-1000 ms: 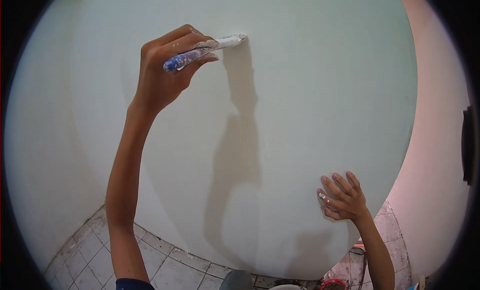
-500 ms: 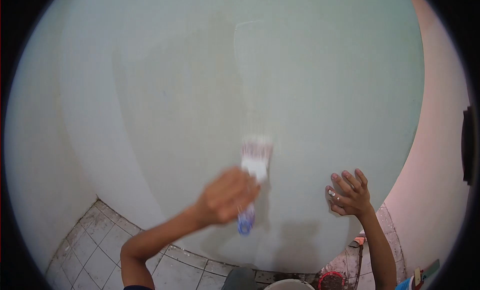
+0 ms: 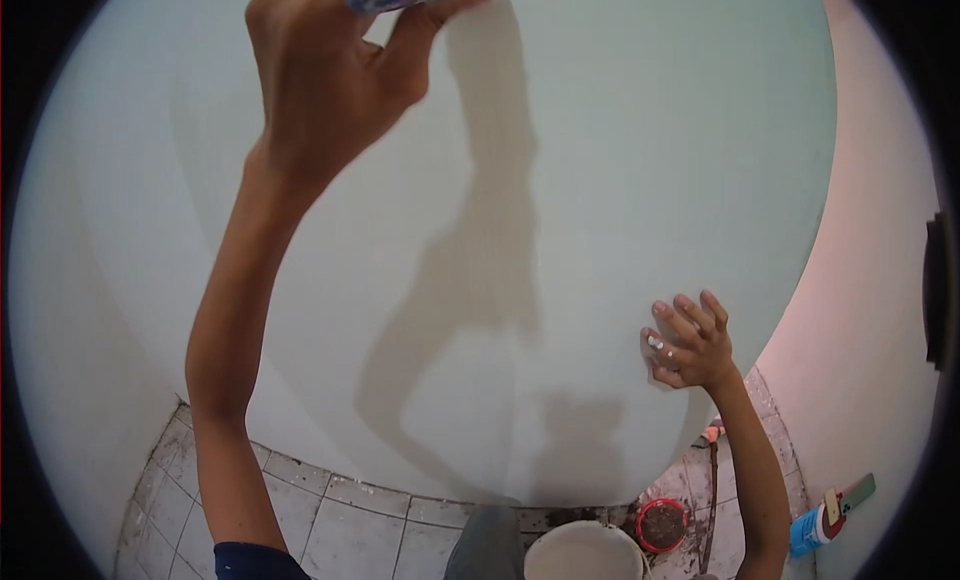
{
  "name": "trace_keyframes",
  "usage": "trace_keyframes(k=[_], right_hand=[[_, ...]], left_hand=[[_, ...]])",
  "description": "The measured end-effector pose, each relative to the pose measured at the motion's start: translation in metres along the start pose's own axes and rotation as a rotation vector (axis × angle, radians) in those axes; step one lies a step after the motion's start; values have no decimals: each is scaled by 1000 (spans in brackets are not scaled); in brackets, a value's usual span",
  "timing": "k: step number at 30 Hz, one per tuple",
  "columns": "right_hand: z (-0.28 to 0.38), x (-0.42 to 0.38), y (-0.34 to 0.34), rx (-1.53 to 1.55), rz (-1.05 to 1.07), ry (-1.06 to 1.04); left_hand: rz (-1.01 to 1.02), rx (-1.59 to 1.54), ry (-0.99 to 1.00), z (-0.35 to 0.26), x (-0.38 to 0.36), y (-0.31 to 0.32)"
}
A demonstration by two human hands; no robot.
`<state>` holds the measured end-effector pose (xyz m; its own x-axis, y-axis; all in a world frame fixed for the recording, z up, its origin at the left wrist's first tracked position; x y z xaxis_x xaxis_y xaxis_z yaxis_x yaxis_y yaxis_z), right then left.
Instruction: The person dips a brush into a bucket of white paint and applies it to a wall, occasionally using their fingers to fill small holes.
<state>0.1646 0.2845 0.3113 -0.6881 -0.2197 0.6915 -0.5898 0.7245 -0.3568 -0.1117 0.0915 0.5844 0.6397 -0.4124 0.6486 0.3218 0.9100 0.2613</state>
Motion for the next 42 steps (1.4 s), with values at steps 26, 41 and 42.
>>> trace_keyframes(k=[26, 41, 42], right_hand=[[-1, 2, -3, 60, -9, 26], [-1, 3, -11, 157, 9, 56], [0, 3, -10, 154, 9, 54]], left_hand=[[68, -11, -33, -7, -52, 9], [343, -241, -227, -76, -83, -18], [269, -175, -202, -46, -58, -11]])
Point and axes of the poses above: each hand's wrist, its own x-axis towards the middle knuckle, its own y-axis out of the palm, z = x × y, the point moved 5 cm from there along x, towards the middle knuckle, and after that the axes turned 13 degrees about x, right-handed, at the moved point
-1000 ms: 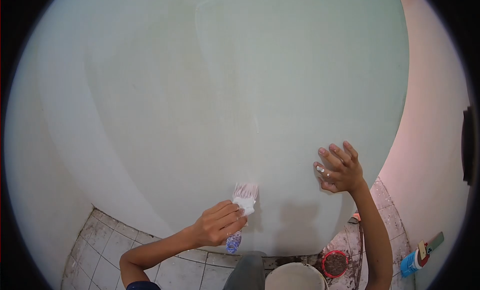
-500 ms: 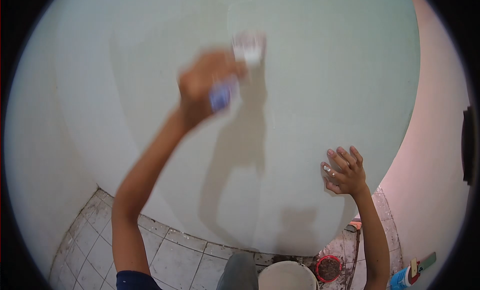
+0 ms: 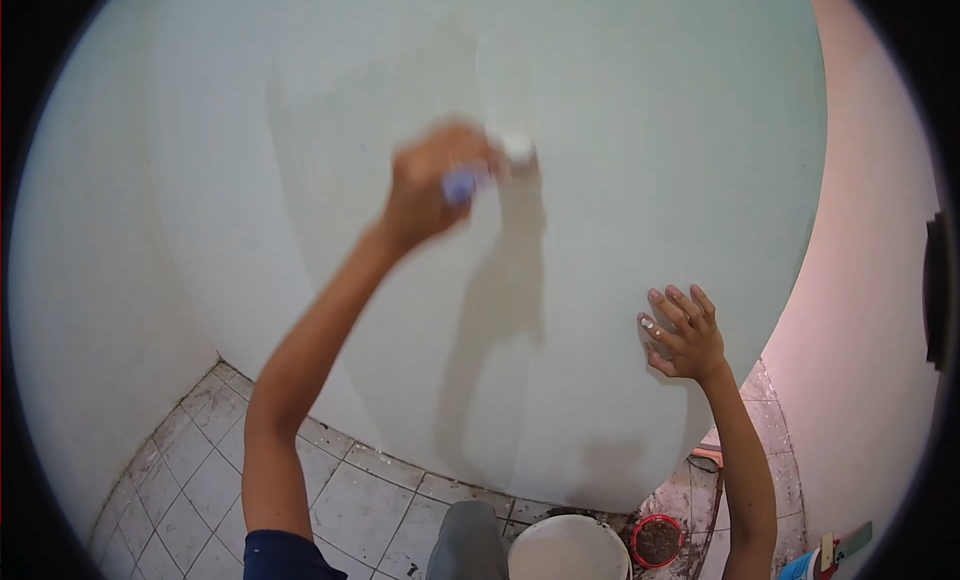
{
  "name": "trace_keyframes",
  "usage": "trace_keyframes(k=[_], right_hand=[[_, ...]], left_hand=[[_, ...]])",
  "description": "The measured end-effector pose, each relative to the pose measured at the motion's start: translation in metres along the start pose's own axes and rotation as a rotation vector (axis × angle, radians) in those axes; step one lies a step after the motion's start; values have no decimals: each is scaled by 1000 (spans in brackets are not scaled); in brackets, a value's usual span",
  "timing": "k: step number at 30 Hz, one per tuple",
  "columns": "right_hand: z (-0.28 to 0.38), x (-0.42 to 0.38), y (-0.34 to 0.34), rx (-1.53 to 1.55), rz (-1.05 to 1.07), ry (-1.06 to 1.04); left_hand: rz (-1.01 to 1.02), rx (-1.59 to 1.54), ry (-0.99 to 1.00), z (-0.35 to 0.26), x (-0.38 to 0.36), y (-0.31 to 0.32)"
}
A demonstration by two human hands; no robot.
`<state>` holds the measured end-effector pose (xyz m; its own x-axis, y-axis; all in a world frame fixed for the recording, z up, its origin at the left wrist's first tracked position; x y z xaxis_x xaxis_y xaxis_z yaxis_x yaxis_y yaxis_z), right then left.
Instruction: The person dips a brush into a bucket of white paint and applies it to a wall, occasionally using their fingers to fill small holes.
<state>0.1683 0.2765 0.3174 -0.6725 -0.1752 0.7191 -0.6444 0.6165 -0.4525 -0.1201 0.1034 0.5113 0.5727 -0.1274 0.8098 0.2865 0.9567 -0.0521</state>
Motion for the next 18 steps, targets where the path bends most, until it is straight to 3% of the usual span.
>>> trace_keyframes(k=[4, 7, 10, 12, 14, 18], right_hand=[[0, 1, 0, -22, -18, -10], [-1, 0, 1, -30, -14, -14], [-1, 0, 0, -28, -8, -14], [-2, 0, 1, -27, -15, -20], [0, -1, 1, -20, -15, -8], [-2, 0, 0, -11, -1, -9]], left_hand=[[-141, 185, -41, 31, 60, -8], [-216, 203, 33, 13, 28, -6], [125, 9, -6, -62, -102, 24], [209, -123, -58, -128, -195, 32], [441, -265, -113, -171, -228, 26], [522, -414, -214, -151, -215, 31]])
Point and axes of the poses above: each hand's wrist, its own x-axis towards the middle knuckle, its own y-axis out of the palm, z = x × y, the point moved 5 cm from there along x, towards the middle knuckle, and after that the axes turned 13 degrees about x, right-handed, at the moved point
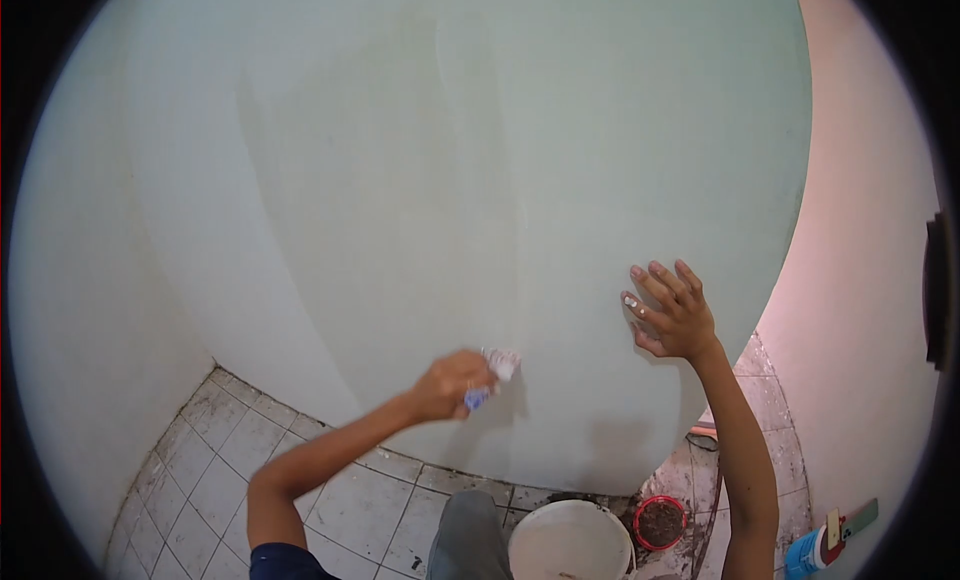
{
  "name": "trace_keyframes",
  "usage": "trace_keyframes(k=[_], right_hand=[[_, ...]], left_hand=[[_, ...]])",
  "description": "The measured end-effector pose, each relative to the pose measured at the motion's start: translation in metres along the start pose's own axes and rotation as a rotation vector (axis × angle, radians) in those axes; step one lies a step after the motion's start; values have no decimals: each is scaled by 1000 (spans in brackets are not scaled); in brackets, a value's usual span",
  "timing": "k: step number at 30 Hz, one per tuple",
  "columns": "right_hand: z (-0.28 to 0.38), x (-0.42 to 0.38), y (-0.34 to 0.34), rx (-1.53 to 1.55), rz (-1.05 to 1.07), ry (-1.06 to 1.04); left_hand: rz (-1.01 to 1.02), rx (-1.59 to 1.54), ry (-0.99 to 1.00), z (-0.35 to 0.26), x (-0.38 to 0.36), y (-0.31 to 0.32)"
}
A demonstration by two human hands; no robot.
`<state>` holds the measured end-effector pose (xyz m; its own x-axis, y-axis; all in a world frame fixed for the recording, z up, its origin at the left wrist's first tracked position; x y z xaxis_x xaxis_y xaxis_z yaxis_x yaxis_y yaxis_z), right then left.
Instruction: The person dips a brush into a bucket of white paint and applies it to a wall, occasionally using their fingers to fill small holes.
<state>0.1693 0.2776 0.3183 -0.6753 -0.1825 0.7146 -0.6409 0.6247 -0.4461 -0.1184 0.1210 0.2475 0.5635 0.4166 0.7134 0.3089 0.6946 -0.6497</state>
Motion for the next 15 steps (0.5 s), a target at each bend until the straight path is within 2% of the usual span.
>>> trace_keyframes(k=[1, 3, 5, 6, 7, 9, 12, 15], right_hand=[[1, 0, 2, 2, -7, -3], [0, 0, 3, 13, -5, 4], [0, -1, 4, 14, -3, 7], [0, 0, 4, 10, -4, 8], [0, -1, 4, 8, -1, 7], [0, -1, 3, 1, 4, 5], [-1, 1, 3, -1, -7, 0], [0, -1, 4, -6, -9, -3]], left_hand=[[-25, 8, 36, 9, 30, -26], [-260, 46, 83, 39, 94, -91], [-474, 453, 256, 64, 157, -160], [-589, 495, 245, 69, 185, -192], [-682, 643, 329, 62, 208, -217], [-830, 622, 264, 83, 230, -246], [-727, 698, 215, 85, 205, -212], [-527, 538, 216, 64, 110, -114]])
Point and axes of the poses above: each hand's wrist, its own x-axis towards the middle knuckle, its own y-axis out of the palm, z = x × y, the point moved 5 cm from there along x, towards the middle knuckle, and after that the axes turned 13 degrees about x, right-handed, at the moved point
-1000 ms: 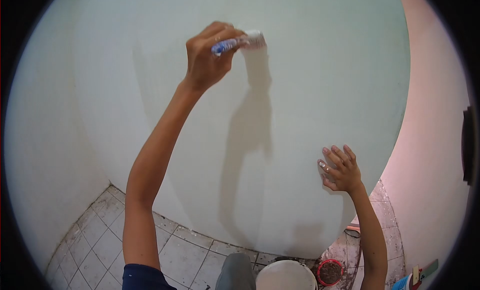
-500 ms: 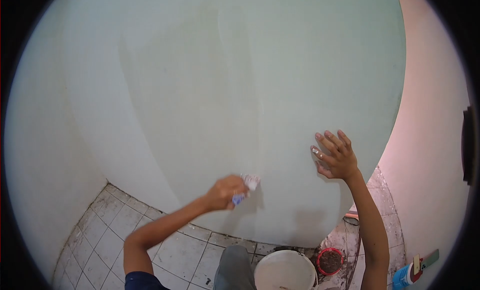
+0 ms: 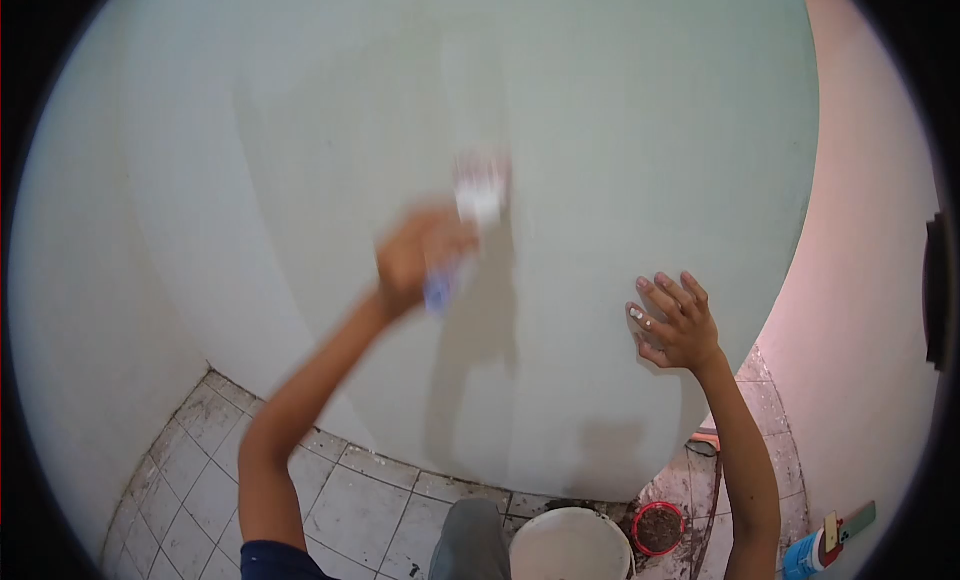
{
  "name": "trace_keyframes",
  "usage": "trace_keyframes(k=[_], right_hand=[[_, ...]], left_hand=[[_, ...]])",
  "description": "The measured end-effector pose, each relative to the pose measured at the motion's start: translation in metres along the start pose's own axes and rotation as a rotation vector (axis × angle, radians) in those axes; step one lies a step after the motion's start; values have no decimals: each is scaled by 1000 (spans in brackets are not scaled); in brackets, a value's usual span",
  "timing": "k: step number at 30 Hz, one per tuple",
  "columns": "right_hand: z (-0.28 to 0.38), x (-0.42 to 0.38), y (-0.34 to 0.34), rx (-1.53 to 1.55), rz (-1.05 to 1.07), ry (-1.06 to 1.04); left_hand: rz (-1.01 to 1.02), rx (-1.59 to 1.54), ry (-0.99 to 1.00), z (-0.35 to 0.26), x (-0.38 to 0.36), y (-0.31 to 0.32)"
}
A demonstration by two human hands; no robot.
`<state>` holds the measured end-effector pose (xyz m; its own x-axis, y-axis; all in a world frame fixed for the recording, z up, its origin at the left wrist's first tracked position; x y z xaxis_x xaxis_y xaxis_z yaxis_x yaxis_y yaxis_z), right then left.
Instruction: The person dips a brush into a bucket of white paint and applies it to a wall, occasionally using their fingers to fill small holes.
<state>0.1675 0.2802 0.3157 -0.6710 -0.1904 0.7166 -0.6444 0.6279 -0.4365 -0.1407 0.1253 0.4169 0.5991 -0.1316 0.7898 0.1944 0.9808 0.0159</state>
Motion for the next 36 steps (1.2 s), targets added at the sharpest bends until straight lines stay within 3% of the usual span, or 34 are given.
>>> trace_keyframes(k=[4, 7, 11, 15, 17, 20, 21, 22, 25, 27, 29, 33, 36], right_hand=[[1, 2, -2, -18, 3, -9], [1, 2, -3, -13, 9, -3], [2, 1, -2, -14, -2, -5], [0, 1, -2, -23, -2, -1], [1, 0, 0, -14, 0, 3], [2, 1, -1, -13, -3, 9], [2, 1, -1, -17, -2, 8], [1, 1, -1, -20, 0, 4], [1, 2, -2, -16, -4, -5], [2, 0, -2, -8, 2, 3], [-1, 2, -2, -24, -4, -3], [0, 0, -2, -40, 4, -12], [1, 0, -1, -40, 15, -5]], left_hand=[[384, -433, -263, -129, -133, -17], [570, -582, -364, -141, -153, -15], [399, -451, -236, -38, -68, 2], [-62, -98, 9, 62, 83, -20], [-199, 14, -11, 85, 139, -38], [-145, 53, -65, 86, 147, -31], [-146, 38, 62, 81, 123, -19], [-118, 23, 18, 67, 87, -10], [163, -165, 23, -38, -45, -1], [394, -490, -175, -103, -104, -11], [589, -616, -241, -135, -135, -19], [443, -506, -226, -63, -95, 3], [185, -326, -134, 22, 30, -3]])
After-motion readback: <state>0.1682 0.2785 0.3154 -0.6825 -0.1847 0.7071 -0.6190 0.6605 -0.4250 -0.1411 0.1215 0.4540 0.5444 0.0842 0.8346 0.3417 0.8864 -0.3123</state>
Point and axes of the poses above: each hand's wrist, its own x-axis towards the middle knuckle, its own y-axis out of the palm, z = x × y, the point moved 5 cm from there along x, towards the middle knuckle, and after that the axes turned 13 degrees about x, right-handed, at the moved point
